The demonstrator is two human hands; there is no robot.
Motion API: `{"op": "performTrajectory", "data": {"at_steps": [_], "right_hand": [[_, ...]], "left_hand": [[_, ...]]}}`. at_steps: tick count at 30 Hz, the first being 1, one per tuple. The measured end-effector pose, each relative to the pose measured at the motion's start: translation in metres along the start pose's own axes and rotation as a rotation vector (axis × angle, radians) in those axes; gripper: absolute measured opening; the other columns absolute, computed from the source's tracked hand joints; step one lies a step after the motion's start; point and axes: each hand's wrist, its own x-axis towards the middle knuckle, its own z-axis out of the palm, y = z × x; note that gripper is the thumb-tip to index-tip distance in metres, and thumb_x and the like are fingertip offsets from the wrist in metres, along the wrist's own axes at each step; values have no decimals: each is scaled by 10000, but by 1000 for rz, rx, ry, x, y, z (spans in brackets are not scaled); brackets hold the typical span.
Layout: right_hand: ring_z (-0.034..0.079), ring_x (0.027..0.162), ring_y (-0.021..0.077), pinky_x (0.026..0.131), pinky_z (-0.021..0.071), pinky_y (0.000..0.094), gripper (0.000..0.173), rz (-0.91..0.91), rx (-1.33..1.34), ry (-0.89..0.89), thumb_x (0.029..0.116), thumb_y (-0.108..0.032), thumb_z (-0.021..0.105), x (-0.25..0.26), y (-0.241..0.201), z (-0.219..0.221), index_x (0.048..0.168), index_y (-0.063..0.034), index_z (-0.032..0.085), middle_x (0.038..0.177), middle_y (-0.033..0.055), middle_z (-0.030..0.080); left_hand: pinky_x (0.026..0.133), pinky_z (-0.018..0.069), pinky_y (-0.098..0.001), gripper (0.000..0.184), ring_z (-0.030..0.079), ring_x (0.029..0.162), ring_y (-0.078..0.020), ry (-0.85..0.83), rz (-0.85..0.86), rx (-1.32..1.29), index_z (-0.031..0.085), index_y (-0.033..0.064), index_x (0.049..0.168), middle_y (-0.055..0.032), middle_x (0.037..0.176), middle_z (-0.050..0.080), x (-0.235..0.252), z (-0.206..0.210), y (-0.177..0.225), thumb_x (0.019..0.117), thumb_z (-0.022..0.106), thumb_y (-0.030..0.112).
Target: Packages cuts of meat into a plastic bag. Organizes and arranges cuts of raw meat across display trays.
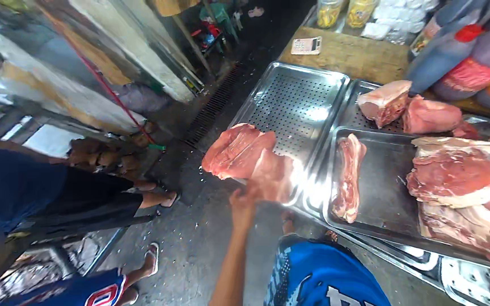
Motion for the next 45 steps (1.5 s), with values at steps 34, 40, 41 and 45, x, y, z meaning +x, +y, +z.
{"op": "performTrajectory", "data": {"at_steps": [34,40,41,45], "right_hand": [[709,954,260,730,638,424,677,205,413,161,885,-39,742,79,-70,54,1465,-32,393,1214,195,634],[720,928,207,739,642,372,636,123,413,156,872,-16,739,49,-77,47,1414,-20,408,1160,155,652],[719,931,208,742,643,375,644,124,403,164,866,-23,741,43,-72,43,1414,-18,403,1162,156,651],[720,912,243,753,629,420,715,191,116,207,859,-90,776,6,-32,31,1464,-6,404,1174,193,670]], "left_hand": [[757,612,-312,373,703,865,-131,-529,522,-140,569,-75,1258,-112,1048,701,-78,86,67,968,611,156],[960,562,-410,488,581,1260,-249,-668,636,119,589,22,1348,-183,1403,553,-91,157,82,905,700,194],[991,552,-435,522,553,1307,-282,-634,599,152,551,16,1389,-208,1450,514,-78,163,81,921,695,199],[925,585,-422,583,659,1159,-266,-580,349,171,428,-7,1486,-224,1413,555,-35,167,73,975,663,145]]}}
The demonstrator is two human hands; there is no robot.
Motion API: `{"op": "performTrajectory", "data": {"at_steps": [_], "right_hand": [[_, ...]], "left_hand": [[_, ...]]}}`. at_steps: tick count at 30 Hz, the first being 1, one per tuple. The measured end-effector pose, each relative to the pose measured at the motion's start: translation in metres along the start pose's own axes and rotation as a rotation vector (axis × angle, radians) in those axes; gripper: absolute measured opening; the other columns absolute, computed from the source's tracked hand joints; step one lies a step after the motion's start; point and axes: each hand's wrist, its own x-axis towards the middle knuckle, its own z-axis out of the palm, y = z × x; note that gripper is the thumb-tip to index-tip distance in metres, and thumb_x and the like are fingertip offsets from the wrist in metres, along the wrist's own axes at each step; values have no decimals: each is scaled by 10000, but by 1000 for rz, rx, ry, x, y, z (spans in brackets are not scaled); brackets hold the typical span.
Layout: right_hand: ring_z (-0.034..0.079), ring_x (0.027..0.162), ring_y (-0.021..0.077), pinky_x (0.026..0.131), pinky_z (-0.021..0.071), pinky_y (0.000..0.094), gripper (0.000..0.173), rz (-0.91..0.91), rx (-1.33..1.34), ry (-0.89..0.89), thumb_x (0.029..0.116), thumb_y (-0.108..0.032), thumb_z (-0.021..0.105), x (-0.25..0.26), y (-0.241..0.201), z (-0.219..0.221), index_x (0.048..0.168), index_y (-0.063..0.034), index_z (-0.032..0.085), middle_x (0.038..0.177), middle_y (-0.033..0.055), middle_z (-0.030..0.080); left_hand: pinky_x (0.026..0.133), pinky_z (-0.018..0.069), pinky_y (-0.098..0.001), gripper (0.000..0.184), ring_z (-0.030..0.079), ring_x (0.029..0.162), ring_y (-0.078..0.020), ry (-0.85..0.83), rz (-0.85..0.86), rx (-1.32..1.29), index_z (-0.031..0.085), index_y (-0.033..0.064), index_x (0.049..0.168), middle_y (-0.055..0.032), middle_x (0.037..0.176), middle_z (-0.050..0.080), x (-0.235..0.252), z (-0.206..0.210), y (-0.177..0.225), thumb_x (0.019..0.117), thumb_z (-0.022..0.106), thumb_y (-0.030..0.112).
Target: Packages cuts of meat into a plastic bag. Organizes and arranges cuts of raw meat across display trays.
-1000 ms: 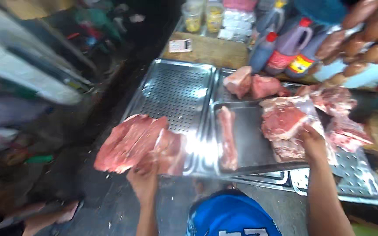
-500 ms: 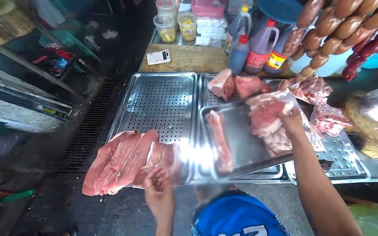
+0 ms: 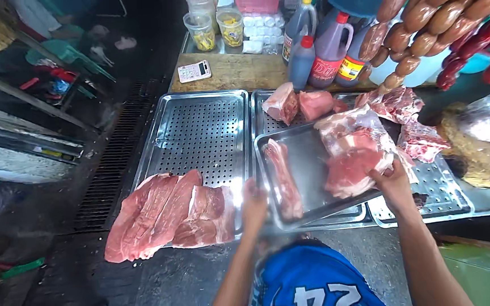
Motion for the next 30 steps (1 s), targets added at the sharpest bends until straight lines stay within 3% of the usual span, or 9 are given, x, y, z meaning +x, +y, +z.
{"op": "performTrajectory", "data": {"at_steps": [4,9,12,15,20,23,25,28,30], "right_hand": [[669,1092,320,889,576,482,624,-46,-241,142,905,-139,739,-14,43,-29,1448,0,467,1347,251,586],[682,1089,286,891,588,427,557,-28,-164,292,936,-108,692,-13,43,-46,1434,31,485,1409,255,550],[667,1104,301,858,606,449,650,123,64,310,952,-112,674,-17,51,-42,1514,22,375,1424,246,521],[651,1132,331,834,608,499,669,324,348,302,974,-72,646,-31,58,-32,1552,-18,314,1472,232,486],[679,1066,336,781,612,489,727,387,442,339,955,-69,671,-36,81,-35,1569,-50,282,1449,244,503],[676,1077,330,806,605,497,677,380,518,316,992,-98,623,-22,101,-46,1572,-60,276,1376,240,558],[686,1000,307,789,602,474,594,395,533,262,1034,-131,564,-8,106,-57,1563,-64,303,1310,238,575],[696,960,296,796,597,458,468,371,279,120,1062,-182,550,13,114,-74,1476,0,433,1260,247,612],[685,1073,357,929,560,543,384,228,-160,137,1041,-195,574,17,126,-97,1363,12,600,1272,261,644]], "left_hand": [[915,596,-413,625,690,1093,-248,-86,-44,132,425,16,1505,-204,1393,575,1,2,-10,962,680,193],[1027,506,-534,623,540,1294,-400,37,245,386,519,7,1450,-282,1455,490,-10,22,2,908,723,236],[1059,479,-564,733,489,1348,-441,37,239,297,406,-32,1518,-328,1508,415,-5,25,5,911,726,227],[1020,502,-539,764,566,1267,-401,-43,48,141,279,-34,1575,-310,1471,483,9,19,-1,972,687,200],[804,530,-416,454,620,952,-234,-110,-95,58,485,-58,1400,-231,1170,636,18,37,-1,1032,613,174],[1001,494,-504,471,598,1158,-350,6,-48,53,473,-115,1379,-313,1276,591,21,52,7,1023,618,157],[1004,497,-552,436,615,1151,-389,109,-11,126,528,-98,1317,-305,1224,620,23,61,6,1006,651,183],[996,512,-540,407,632,1132,-362,159,30,173,562,-76,1273,-273,1201,638,20,58,10,1015,645,228],[998,501,-548,431,627,1130,-379,139,44,206,549,-99,1297,-297,1203,629,14,54,17,1023,637,221]]}}
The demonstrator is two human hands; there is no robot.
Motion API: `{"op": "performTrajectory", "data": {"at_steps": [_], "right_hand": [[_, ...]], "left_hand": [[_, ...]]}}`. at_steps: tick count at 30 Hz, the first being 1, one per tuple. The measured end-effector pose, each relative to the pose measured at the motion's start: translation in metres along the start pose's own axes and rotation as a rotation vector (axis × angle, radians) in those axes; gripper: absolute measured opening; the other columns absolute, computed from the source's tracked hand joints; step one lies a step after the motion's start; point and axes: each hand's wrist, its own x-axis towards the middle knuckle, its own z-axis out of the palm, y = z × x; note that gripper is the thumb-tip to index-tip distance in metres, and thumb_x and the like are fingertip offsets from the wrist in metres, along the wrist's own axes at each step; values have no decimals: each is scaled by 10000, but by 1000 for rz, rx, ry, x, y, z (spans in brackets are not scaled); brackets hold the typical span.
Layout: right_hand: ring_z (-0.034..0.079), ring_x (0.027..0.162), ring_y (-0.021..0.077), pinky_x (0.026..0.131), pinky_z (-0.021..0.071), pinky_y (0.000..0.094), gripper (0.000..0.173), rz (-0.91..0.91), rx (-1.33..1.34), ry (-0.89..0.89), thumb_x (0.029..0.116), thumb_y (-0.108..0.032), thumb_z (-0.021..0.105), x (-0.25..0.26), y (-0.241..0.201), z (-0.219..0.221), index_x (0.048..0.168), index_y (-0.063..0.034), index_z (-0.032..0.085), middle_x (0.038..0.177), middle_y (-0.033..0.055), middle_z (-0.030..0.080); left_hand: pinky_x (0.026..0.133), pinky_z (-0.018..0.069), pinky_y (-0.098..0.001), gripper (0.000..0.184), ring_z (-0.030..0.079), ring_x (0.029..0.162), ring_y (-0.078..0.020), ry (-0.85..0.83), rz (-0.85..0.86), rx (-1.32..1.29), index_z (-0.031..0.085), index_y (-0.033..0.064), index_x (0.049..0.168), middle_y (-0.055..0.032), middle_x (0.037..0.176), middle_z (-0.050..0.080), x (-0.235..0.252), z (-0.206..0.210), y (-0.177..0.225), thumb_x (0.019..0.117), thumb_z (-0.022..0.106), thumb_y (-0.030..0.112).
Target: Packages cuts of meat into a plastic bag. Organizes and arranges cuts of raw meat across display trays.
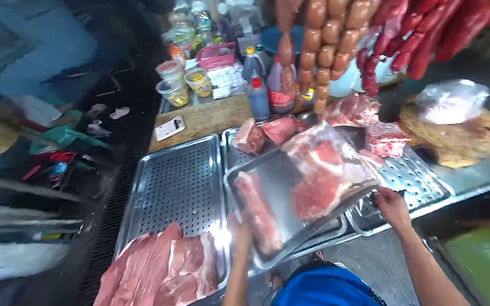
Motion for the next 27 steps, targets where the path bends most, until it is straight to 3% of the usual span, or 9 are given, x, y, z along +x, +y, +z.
{"op": "performTrajectory", "data": {"at_steps": [3,6,9,13,17,20,23,25,27], "right_hand": [[597,1220,447,1020,490,627,451,-99,-368,52,974,-275,654,14,18,-36,1385,-92,622,1366,277,572],[478,1345,491,1075,392,699,650,-178,-558,-192,883,-345,769,29,32,-53,1478,-187,561,1480,228,523],[355,1438,478,1040,362,748,705,-166,-751,-368,832,-366,818,41,33,-52,1483,-326,551,1588,134,425],[566,1225,470,947,503,662,513,-119,-873,-478,879,-343,761,67,21,-60,1361,-223,633,1377,219,568],[654,1124,422,937,493,681,411,-165,-793,-581,918,-393,721,116,-1,-73,1214,-109,691,1180,210,695],[625,1172,449,989,452,704,470,-264,-731,-500,953,-438,656,139,-79,-74,1242,-68,689,1217,240,678],[608,1189,477,984,454,705,536,-376,-549,-291,941,-406,714,145,-164,-47,1360,-85,624,1280,270,640],[568,1239,500,984,451,723,716,-412,-398,-216,900,-385,787,138,-193,-24,1508,-150,492,1413,281,550],[563,1263,487,997,453,719,701,-409,-350,-215,918,-401,758,125,-193,-3,1518,-155,490,1439,269,542]], "left_hand": [[909,530,-543,401,655,1007,-350,-34,49,68,540,-93,1264,-273,1078,651,-2,0,0,1016,646,205],[965,511,-568,441,643,1097,-381,-92,61,107,509,-88,1335,-301,1164,641,2,-5,-11,1026,629,204],[918,520,-591,431,659,1030,-383,-99,66,178,537,-62,1321,-285,1099,659,12,-7,-25,1033,622,247],[866,523,-591,403,665,941,-371,-61,65,217,564,-49,1300,-264,1006,672,12,-4,-29,1034,623,247],[851,529,-600,390,674,929,-366,-18,57,202,574,-26,1301,-249,995,679,14,0,-34,1033,621,254],[957,505,-631,422,672,1072,-402,13,9,228,573,-6,1353,-265,1118,691,12,4,-31,1038,613,272],[939,511,-627,406,679,1047,-394,27,-3,239,586,10,1341,-251,1087,700,12,4,-31,1040,613,281],[915,520,-621,388,688,1007,-377,25,12,216,600,12,1320,-243,1059,704,11,4,-35,1037,618,277],[892,522,-622,396,684,983,-377,18,27,187,602,-1,1316,-254,1052,696,6,4,-34,1030,628,273]]}}
